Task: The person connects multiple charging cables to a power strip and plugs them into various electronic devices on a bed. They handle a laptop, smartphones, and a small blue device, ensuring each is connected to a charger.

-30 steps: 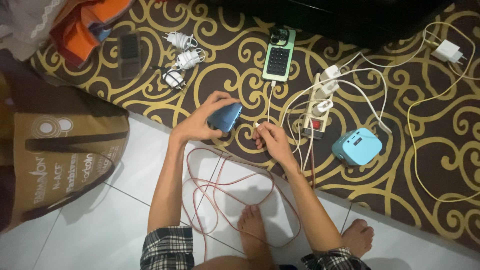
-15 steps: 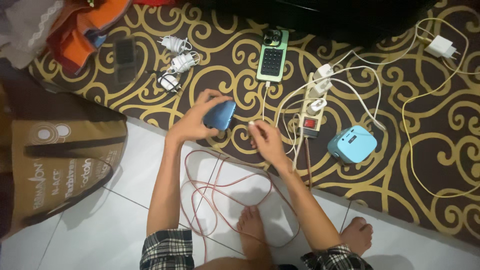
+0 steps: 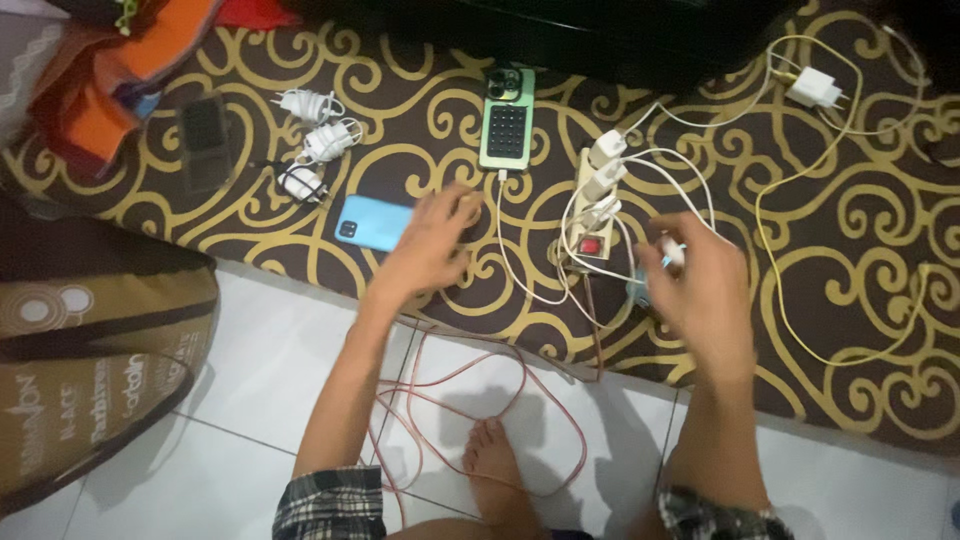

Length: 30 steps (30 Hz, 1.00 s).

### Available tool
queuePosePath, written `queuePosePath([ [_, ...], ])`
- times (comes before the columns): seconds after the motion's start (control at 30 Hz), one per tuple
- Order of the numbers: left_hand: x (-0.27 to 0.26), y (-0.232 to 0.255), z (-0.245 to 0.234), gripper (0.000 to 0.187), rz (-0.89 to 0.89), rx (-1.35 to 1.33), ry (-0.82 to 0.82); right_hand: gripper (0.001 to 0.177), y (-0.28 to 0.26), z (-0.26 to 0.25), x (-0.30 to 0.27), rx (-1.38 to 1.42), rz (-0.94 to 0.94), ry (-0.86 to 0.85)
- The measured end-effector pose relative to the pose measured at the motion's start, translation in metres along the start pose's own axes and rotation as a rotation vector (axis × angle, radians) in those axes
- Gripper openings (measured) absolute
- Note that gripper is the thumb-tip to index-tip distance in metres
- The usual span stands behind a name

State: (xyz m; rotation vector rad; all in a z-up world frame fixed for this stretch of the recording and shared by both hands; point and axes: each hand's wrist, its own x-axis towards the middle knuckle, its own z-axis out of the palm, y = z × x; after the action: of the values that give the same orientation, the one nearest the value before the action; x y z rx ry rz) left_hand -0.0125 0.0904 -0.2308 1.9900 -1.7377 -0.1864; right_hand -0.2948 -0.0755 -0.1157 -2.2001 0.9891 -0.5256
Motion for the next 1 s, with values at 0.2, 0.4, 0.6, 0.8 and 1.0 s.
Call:
queuePosePath([
  [0.2, 0.065, 0.042, 0.062, 0.028, -0.006, -0.401, 0.138, 0.048, 0.057, 0.037, 0.070, -0.012, 0.012, -0.237],
  [0.4, 0.106, 0.045, 0.095, 0.025, -0.075, -0.691, 0.015, 0.052, 0.087, 0.059, 0.092, 0.562, 0.158, -0.133],
  [0.6, 0.102, 0.034, 0.096, 0.033, -0.018, -0.806, -0.052, 0.052, 0.069, 0.056, 0.116, 0.377, 0.098, -0.229],
  [0.8, 0.092, 0.043, 0.099, 0.043, -0.164, -0.825, -0.105, 0.044, 0.044, 0.047, 0.119, -0.071, 0.058, -0.148],
  [1.0, 0.090, 0.048, 0.123, 0.045, -0.136, -0.562, 0.083, 0.032, 0.028, 0.019, 0.117, 0.278, 0.084, 0.025],
])
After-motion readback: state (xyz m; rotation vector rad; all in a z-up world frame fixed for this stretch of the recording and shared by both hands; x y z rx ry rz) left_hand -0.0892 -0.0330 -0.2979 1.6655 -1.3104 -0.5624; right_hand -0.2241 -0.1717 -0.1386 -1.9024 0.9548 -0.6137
